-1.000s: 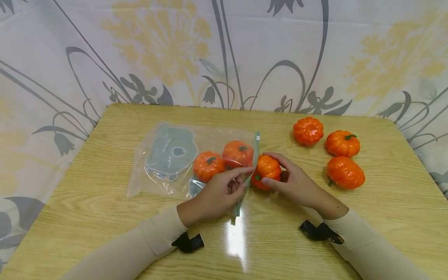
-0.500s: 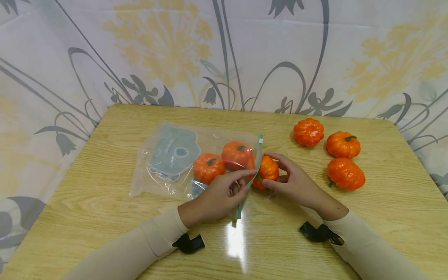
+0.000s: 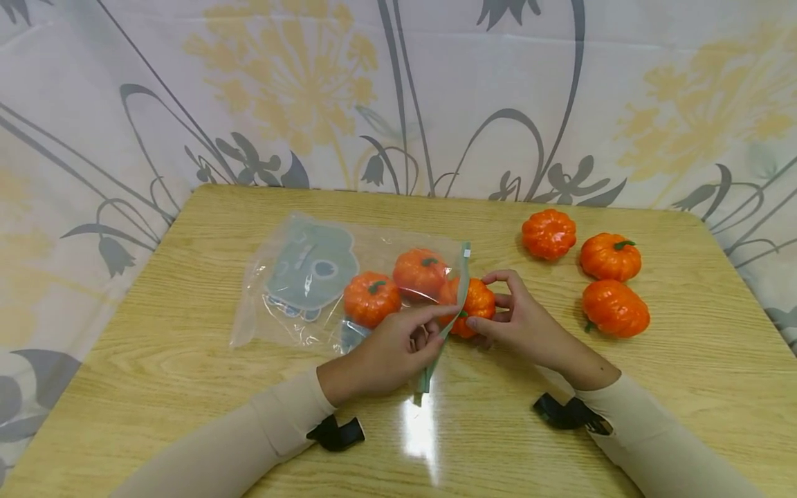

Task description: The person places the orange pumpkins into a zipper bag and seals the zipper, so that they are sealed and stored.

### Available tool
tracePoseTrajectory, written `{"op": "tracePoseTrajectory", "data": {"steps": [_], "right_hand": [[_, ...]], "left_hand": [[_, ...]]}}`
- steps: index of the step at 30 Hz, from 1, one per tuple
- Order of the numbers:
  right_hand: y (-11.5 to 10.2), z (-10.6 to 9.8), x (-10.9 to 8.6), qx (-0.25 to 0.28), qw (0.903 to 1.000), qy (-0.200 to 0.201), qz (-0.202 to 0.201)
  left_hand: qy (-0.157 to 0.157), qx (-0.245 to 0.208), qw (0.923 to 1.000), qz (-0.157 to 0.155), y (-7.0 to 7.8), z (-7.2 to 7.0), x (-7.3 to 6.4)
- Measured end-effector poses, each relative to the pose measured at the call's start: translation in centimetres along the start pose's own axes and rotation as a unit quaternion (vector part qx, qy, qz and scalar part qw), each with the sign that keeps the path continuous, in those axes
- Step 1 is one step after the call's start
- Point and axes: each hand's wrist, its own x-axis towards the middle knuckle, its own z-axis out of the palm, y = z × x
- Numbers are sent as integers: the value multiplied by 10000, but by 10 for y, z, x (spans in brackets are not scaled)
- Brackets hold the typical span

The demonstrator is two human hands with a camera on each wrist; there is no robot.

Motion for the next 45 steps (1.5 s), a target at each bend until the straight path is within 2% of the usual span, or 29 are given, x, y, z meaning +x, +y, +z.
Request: {"op": "tracePoseTrajectory", "data": {"steps": [8,20,27,45], "right_hand": [[0,-3,0,9,9998,24,-187],[-1,-4,-1,-129,9996,-118,-209],[-1,-3,-1,-26,9997,48,-221],[1,-2,-1,-585,9979,154,-237]], "left_hand": [[-44,25,10000,-41,1,-1,1],[-65,103,9999,-76,2,-1,1],[-80,131,9999,-19,1,-1,1],[-76,79,9999,-63,-2,1,0]]}}
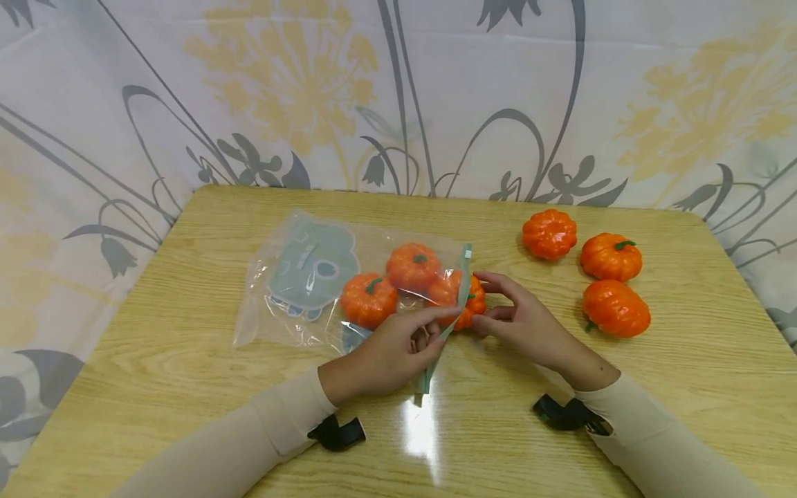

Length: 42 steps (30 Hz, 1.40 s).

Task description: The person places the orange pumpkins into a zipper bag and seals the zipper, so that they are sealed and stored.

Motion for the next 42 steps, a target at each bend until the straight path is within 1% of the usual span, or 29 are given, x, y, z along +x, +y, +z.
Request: {"op": "tracePoseTrajectory", "data": {"steps": [2,10,21,28,33,39,42], "right_hand": [[0,0,0,2,10000,-6,0],[2,1,1,346,9993,-96,30],[1,3,3,378,9990,-163,-177],[1,5,2,243,9994,-204,-106],[0,5,1,196,9996,-200,-74],[-1,6,0,167,9997,-129,96],[-2,7,1,173,9997,-94,134]], "left_hand": [[-25,-35,10000,-6,-1,0,0],[-93,-77,9999,27,2,0,2],[-77,4,10000,32,2,-2,0],[-148,-5,9999,3,4,-1,1],[-175,-3,9998,60,4,0,1],[-200,32,9998,35,4,0,0],[-158,60,9998,121,4,-1,-1]]}}
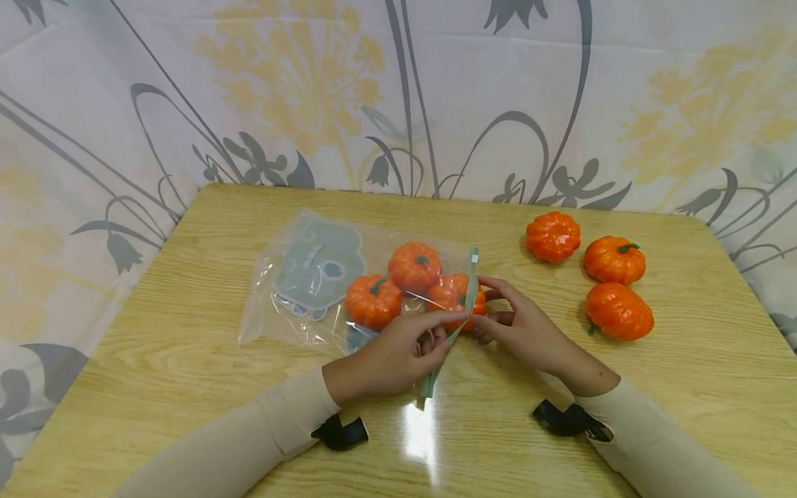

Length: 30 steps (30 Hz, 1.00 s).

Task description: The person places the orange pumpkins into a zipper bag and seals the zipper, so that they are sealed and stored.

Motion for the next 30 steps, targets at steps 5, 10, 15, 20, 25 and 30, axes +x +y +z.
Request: {"op": "tracePoseTrajectory", "data": {"steps": [5,10,15,20,25,30], "right_hand": [[0,2,1,103,9998,149,-42],[1,4,-1,197,9996,213,-73],[2,4,-1,247,9993,236,-171],[0,5,-2,489,9985,100,-217],[-2,6,-3,720,9972,-75,-182],[-2,6,-3,790,9967,-58,-162]], "left_hand": [[50,37,9999,94,0,0,0],[8,7,10000,-4,-1,0,0],[26,-25,10000,-40,0,0,0],[39,3,10000,-65,1,0,0],[-2,-35,10000,-62,-1,1,0],[-9,-42,10000,-67,1,0,0]]}}
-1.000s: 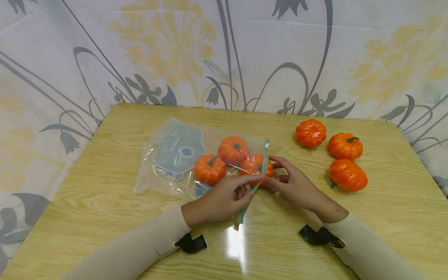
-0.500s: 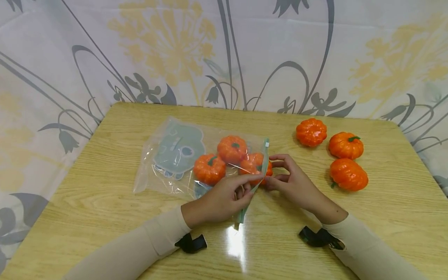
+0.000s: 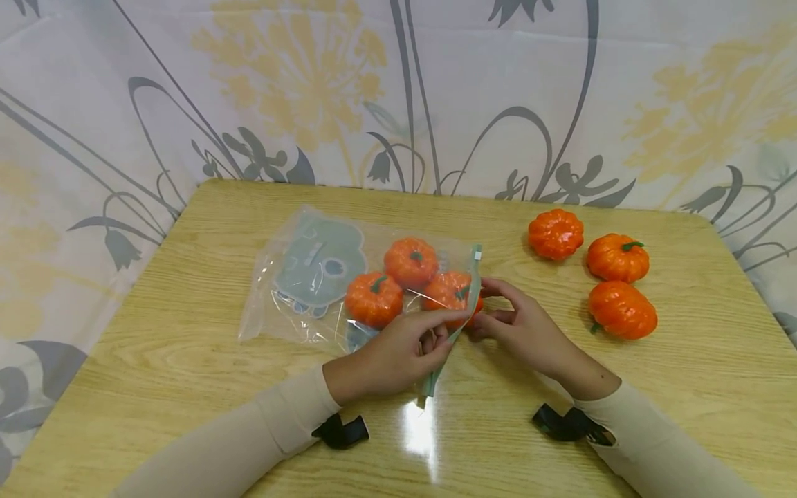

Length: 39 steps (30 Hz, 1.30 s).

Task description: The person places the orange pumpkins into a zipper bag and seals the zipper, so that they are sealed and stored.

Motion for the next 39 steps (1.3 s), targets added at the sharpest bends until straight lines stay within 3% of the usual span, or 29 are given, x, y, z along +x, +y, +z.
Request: {"op": "tracePoseTrajectory", "data": {"steps": [9,23,31,34,39], "right_hand": [[1,-1,-1,149,9998,74,-63],[2,-3,-3,30,9995,-270,-178],[1,-3,-4,47,9992,-260,-309],[1,-4,-4,-99,9990,-102,-413],[1,-5,-2,-859,9935,265,-702]], "left_hand": [[22,68,10000,44,-1,1,1],[185,231,9996,18,-2,1,5],[332,156,9988,-320,-3,1,2],[416,93,9986,-326,-3,0,2],[506,78,9982,-315,-5,-1,2]]}}
